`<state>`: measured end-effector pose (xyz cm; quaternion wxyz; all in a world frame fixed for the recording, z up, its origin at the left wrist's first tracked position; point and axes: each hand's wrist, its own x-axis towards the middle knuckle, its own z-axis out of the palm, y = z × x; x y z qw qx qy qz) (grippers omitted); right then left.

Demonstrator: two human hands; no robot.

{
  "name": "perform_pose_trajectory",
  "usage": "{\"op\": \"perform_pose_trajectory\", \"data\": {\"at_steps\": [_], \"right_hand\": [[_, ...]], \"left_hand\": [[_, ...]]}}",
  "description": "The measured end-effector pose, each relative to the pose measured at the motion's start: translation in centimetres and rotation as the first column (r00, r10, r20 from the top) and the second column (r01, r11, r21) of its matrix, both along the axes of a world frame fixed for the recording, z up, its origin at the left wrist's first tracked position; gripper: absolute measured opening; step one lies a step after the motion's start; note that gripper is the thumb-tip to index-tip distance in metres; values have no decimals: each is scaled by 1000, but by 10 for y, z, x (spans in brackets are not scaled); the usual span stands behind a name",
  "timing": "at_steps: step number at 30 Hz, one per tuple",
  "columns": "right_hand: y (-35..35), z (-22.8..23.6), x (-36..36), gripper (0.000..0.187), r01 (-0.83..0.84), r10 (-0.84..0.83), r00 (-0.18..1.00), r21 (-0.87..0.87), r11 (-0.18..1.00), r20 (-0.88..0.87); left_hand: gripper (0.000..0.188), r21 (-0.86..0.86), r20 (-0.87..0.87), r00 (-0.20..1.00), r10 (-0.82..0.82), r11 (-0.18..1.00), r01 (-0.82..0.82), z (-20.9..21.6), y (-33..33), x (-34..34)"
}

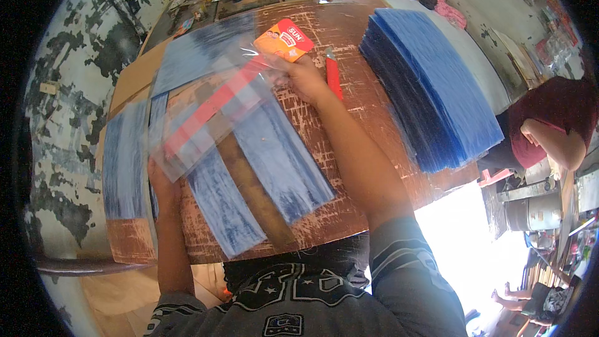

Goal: The person removes a red plastic scoop from a clear plastic bag, inspects it, and places it back into the bag. They then use a red utility knife to cut a stack of blue plastic sheets on the table.

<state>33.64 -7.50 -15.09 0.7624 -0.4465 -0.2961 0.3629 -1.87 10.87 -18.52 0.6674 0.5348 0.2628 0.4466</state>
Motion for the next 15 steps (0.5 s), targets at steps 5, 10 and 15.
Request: {"op": "perform_pose_trajectory", "data": {"at_steps": [5,10,15], "right_hand": [[0,0,-2,32,48,-47,999,-10,999,24],[0,-5,6,37,-1,2,998,-15,1000,62],[0,-6,5,38,-1,1,998,1,1000,63]], "left_hand": [[30,5,13,1000,7,1000,-7,-1,-1,1],[30,-15,19,1000,-4,1000,4,-3,2,0],[31,-44,40,999,-30,999,31,3,-2,1]]}}
